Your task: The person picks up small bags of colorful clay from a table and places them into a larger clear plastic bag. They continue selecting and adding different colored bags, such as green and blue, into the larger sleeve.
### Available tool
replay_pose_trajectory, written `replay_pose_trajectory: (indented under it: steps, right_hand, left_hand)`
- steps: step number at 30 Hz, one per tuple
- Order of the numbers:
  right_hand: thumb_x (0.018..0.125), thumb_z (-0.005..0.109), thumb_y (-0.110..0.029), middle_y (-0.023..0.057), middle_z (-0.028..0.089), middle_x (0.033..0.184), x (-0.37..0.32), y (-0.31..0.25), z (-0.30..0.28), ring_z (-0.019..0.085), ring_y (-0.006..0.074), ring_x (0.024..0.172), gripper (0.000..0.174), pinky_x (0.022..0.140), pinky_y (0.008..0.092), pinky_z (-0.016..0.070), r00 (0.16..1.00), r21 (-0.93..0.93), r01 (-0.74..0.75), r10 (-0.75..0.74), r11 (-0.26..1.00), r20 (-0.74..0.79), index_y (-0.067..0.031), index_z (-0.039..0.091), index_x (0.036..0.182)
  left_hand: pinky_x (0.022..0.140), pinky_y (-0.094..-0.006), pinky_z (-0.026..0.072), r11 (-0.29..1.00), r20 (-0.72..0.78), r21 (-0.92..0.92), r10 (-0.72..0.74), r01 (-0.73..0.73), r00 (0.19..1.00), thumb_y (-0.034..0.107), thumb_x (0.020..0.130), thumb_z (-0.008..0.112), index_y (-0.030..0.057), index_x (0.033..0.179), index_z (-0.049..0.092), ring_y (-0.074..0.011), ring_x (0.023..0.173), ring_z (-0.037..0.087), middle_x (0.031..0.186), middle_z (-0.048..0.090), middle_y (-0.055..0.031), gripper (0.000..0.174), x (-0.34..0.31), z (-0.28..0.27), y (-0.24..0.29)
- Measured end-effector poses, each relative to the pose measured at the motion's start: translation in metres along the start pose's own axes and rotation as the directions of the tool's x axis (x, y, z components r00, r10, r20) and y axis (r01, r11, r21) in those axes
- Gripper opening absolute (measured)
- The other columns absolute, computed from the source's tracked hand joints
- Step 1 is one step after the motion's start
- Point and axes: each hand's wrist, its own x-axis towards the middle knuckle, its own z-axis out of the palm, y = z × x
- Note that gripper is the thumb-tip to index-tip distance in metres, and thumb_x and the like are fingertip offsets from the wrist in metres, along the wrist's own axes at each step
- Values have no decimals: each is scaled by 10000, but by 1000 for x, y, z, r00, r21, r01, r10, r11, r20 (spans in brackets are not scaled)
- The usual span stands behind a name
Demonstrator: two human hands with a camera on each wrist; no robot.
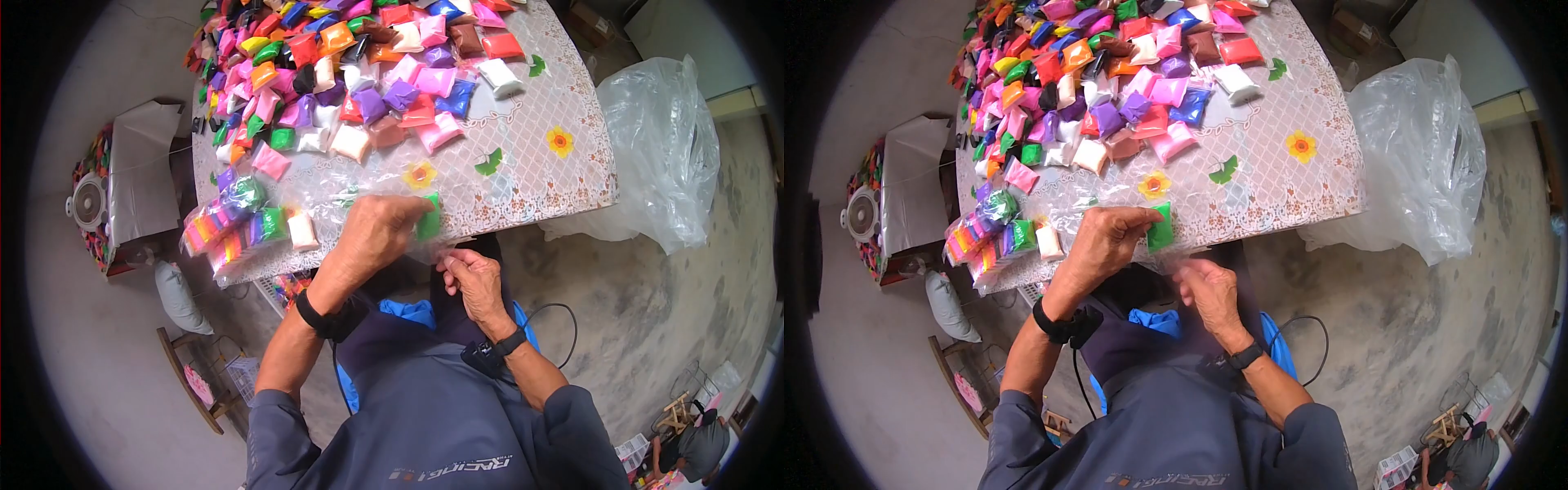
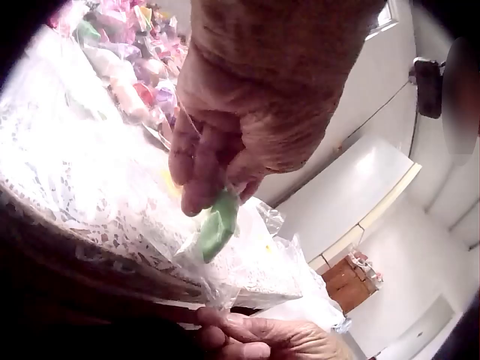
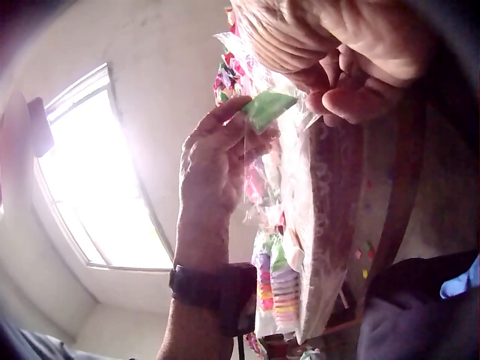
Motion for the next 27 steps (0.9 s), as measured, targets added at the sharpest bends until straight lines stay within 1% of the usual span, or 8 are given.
replay_pose_trajectory:
  steps: [7,9,12,16,18,21,25,27]
  right_hand:
    - [943,640,-115,72,702,832,-1,1,1,568,62,602,228,519,210,457,1000,1,-8,8,1000,13,70,691,1065]
    - [942,642,-122,71,701,824,-1,1,2,562,63,593,231,515,210,452,1000,-1,-13,13,1000,12,71,691,1060]
    - [939,647,-132,66,694,815,-1,0,5,554,65,591,233,516,211,440,1000,18,-25,25,1000,11,68,690,1051]
    - [937,649,-138,55,673,799,1,-3,6,541,71,611,217,528,219,417,999,134,-36,34,990,20,52,687,1033]
    - [938,647,-138,54,665,791,3,-1,4,536,75,614,210,531,222,412,999,155,-41,36,987,38,48,685,1029]
    - [941,642,-138,52,649,780,4,-2,5,522,79,611,192,530,225,401,998,180,-48,40,982,48,39,680,1004]
    - [939,643,-139,45,631,785,6,-1,6,504,77,607,165,519,228,391,997,185,-72,65,980,45,24,668,939]
    - [938,644,-137,44,627,789,5,-3,7,499,76,608,158,516,230,390,997,181,-73,65,981,50,19,662,922]
  left_hand:
    - [681,-376,556,995,202,-60,-70,83,977,9,843,681,24,1022,755,-335,742,724,819,714,-206,194,4,-7,7]
    - [682,-382,555,1000,232,30,-9,2,973,17,830,684,36,1004,764,-354,728,709,789,703,-208,192,6,-10,10]
    - [691,-390,553,998,296,65,3,-23,955,35,828,683,46,1006,760,-365,731,702,779,696,-213,194,10,-13,16]
    - [696,-400,549,995,292,95,-65,39,954,58,841,682,29,1066,727,-369,741,706,805,706,-213,231,11,-11,19]
    - [690,-412,544,993,201,-32,-105,114,974,97,857,692,5,1125,688,-378,745,706,818,718,-201,283,9,-4,15]
    - [685,-419,541,982,253,22,-189,190,949,120,866,701,-12,1188,647,-378,748,708,825,725,-199,352,13,-6,20]
    - [682,-423,540,990,252,65,-137,124,958,133,866,705,-13,1207,639,-368,747,711,835,724,-210,377,15,-1,13]
    - [676,-405,541,992,262,27,-129,127,956,109,860,705,-16,1227,634,-323,722,714,845,723,-207,394,18,-1,15]
